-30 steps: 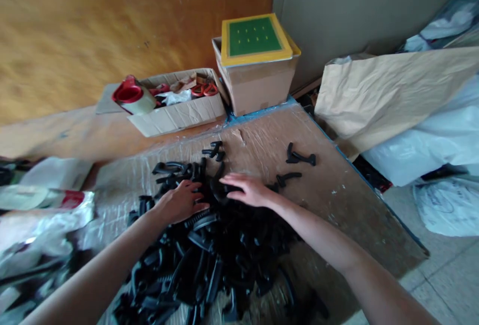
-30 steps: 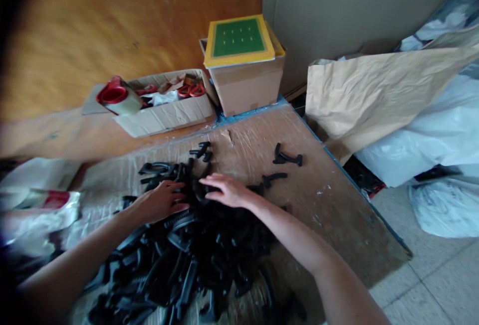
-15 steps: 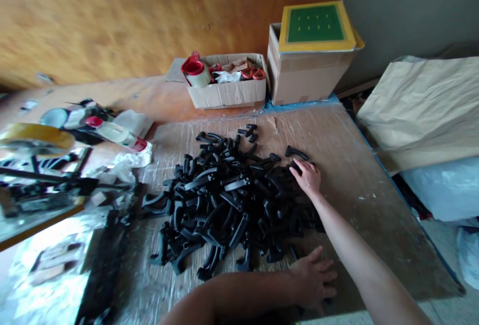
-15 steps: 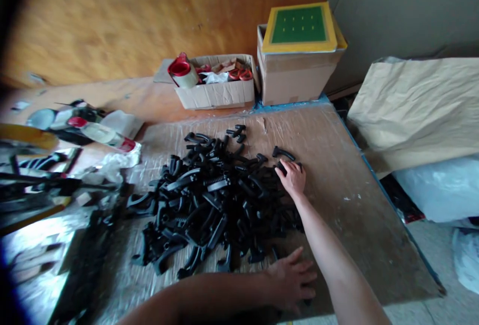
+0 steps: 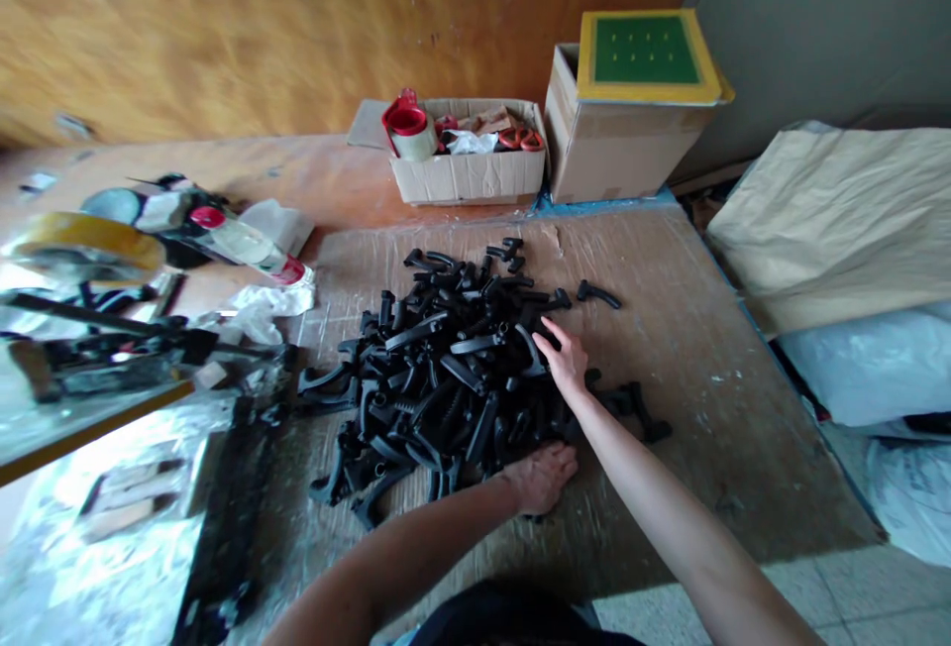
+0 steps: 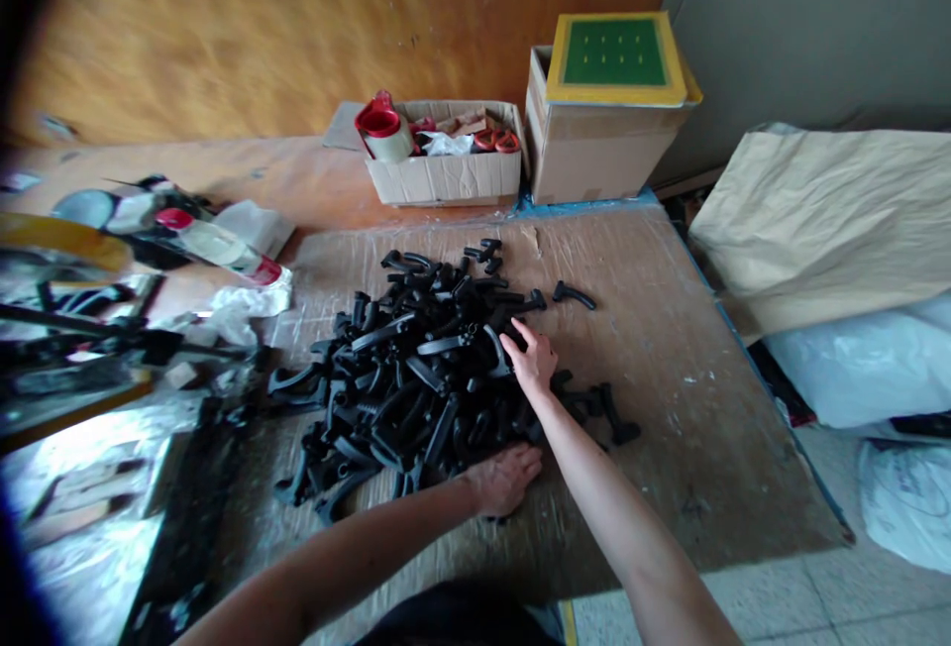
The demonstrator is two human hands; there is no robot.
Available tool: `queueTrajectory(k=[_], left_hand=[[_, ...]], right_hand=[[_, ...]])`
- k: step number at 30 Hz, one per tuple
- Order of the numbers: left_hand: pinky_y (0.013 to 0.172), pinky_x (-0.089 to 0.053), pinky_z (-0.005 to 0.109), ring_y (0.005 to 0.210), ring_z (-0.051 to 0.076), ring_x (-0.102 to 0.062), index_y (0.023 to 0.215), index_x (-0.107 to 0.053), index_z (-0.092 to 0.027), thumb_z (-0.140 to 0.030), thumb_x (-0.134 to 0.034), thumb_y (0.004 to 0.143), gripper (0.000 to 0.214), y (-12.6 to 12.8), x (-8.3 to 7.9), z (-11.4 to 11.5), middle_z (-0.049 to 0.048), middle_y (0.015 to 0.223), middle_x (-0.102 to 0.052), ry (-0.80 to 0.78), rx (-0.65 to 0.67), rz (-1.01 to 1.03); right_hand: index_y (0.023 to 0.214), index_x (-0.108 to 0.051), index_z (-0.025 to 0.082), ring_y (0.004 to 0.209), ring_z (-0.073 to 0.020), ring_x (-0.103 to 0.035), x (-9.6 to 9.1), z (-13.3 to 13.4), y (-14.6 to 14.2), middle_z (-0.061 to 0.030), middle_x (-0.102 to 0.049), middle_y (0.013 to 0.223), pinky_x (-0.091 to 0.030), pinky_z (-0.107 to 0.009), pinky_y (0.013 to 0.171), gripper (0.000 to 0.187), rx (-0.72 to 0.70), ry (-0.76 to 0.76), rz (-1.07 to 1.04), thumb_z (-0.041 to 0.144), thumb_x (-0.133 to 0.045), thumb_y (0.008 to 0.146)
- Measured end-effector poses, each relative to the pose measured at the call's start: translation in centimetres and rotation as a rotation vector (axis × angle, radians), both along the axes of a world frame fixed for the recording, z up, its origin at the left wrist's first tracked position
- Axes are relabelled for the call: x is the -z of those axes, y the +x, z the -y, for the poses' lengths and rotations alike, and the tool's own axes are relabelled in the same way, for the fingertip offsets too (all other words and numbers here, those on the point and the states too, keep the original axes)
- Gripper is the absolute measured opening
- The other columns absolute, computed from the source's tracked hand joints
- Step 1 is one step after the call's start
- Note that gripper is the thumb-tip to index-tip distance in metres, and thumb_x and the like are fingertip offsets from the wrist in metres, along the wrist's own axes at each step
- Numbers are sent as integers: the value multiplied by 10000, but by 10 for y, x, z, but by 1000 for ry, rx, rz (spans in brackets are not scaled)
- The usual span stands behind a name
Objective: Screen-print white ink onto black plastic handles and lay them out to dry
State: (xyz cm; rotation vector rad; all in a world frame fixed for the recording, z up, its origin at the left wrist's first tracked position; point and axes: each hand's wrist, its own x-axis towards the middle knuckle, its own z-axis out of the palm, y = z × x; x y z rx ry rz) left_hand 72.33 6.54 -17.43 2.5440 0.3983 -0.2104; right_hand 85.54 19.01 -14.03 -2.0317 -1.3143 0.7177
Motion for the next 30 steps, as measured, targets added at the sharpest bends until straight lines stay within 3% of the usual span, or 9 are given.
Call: queueTrajectory(k=[6, 11, 14, 18, 21, 24, 27, 30], left_hand=[[1116, -323, 389, 1368, 286, -397, 1404, -473, -79, -193, -424, 895, 525, -72, 1, -2, 166, 1486, -453, 8, -64, -178], [1065, -392, 401, 1261, 264, -519, 1401, -497, -206, -97, -427, 891, 526, -104, -23, -1, 114, 1309, -617, 179, -189, -147], [1042, -435, 407, 1266, 250, -516, 1410, -485, -280, -88, -440, 906, 541, -107, -33, 8, 93, 1296, -623, 262, -242, -101], [1067, -432, 463, 1352, 280, -440, 1290, -599, -247, -144, -482, 911, 410, -107, -39, 27, 109, 1423, -533, 256, -330, -94], [1056, -451, 468, 1377, 306, -411, 1264, -613, -211, -155, -504, 892, 392, -108, -45, 40, 100, 1429, -535, 206, -409, -78], [1080, -440, 423, 1312, 268, -500, 1212, -643, -193, -170, -477, 910, 345, -117, -58, 51, 79, 1317, -632, 150, -476, 13], [1078, -444, 368, 1207, 214, -591, 1149, -673, -201, -210, -483, 926, 293, -144, -81, 60, 64, 1234, -682, 123, -563, 163], [1038, -474, 323, 1135, 177, -629, 1123, -682, -207, -215, -513, 917, 266, -195, -110, 68, 52, 1186, -704, 114, -725, 319]], right_hand=[[1225, -638, 301, 1144, -235, -548, -15, 21, -68, -23, -626, 1263, -441, -376, 972, 399, -96, 83, -170, 503, -559, 890], [1297, -583, 338, 1169, -267, -508, -35, 32, -113, -17, -649, 1243, -449, -414, 949, 436, -248, 14, -76, 477, -597, 885], [1270, -607, 331, 1148, -263, -526, -45, 38, -114, -21, -675, 1202, -433, -428, 982, 456, -345, 40, -28, 441, -676, 834], [1257, -626, 294, 1141, -256, -564, -50, 41, -96, -37, -683, 1194, -417, -430, 1016, 489, -502, 82, 11, 403, -723, 790], [1217, -650, 265, 1120, -227, -604, -53, 38, -79, -42, -686, 1192, -441, -394, 995, 392, -606, 82, -15, 309, -673, 828], [1103, -696, 248, 1046, -217, -642, -69, 34, -70, -46, -709, 1121, -464, -388, 962, 286, -594, 132, -2, 226, -643, 823], [985, -710, 235, 993, -253, -637, -98, 33, -79, -64, -716, 1002, -466, -440, 943, 194, -502, 331, 79, 277, -667, 801], [955, -683, 218, 928, -250, -632, -126, 38, -119, -79, -690, 976, -506, -411, 850, 197, -470, 501, -15, 340, -666, 802]])
